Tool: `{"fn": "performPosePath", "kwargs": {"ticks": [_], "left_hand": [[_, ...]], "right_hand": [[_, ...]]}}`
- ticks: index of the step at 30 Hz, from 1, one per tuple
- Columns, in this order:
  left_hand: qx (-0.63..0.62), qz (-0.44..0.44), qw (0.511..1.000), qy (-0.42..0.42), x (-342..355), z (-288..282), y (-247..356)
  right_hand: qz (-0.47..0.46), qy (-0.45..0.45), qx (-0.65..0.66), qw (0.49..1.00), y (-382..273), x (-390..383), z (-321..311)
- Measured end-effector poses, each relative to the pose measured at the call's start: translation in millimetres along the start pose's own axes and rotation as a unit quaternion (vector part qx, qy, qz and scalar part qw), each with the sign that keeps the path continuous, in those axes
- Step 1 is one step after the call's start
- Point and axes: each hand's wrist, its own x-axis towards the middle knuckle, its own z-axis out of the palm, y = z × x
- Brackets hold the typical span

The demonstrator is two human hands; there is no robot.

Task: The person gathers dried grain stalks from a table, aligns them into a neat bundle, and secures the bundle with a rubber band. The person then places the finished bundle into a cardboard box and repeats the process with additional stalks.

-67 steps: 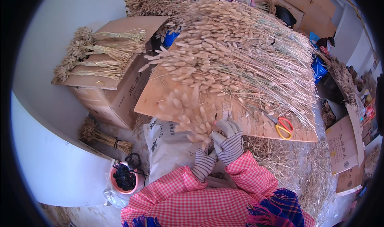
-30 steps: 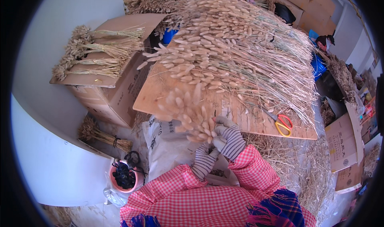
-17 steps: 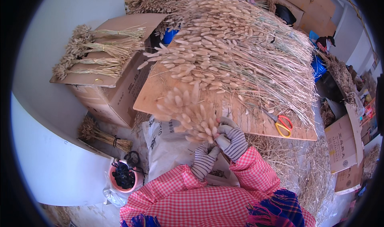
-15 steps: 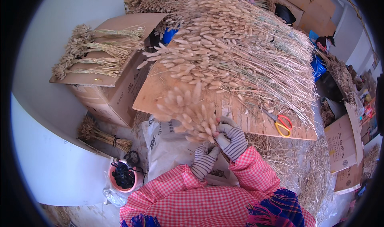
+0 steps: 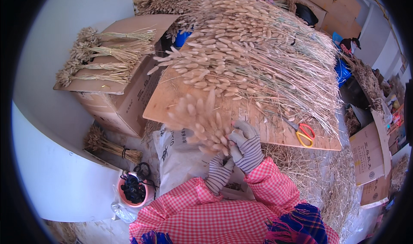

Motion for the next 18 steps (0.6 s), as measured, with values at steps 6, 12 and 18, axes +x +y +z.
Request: {"fn": "performPosePath", "kwargs": {"ticks": [6, 12, 18], "left_hand": [[-0.035, 0.027, 0.999, 0.005, 6.0, -1.8, -8.9], [-0.066, 0.057, 0.996, 0.015, 4.8, 4.7, -8.8], [0.052, -0.051, 0.997, -0.003, -4.1, 1.9, 12.9]], "right_hand": [[-0.025, 0.024, -0.005, 0.999, -11.2, -7.3, -5.1], [-0.063, -0.024, -0.045, 0.997, -19.4, 0.5, -5.8], [0.086, 0.016, 0.11, 0.99, -7.5, 10.6, -23.5]]}}
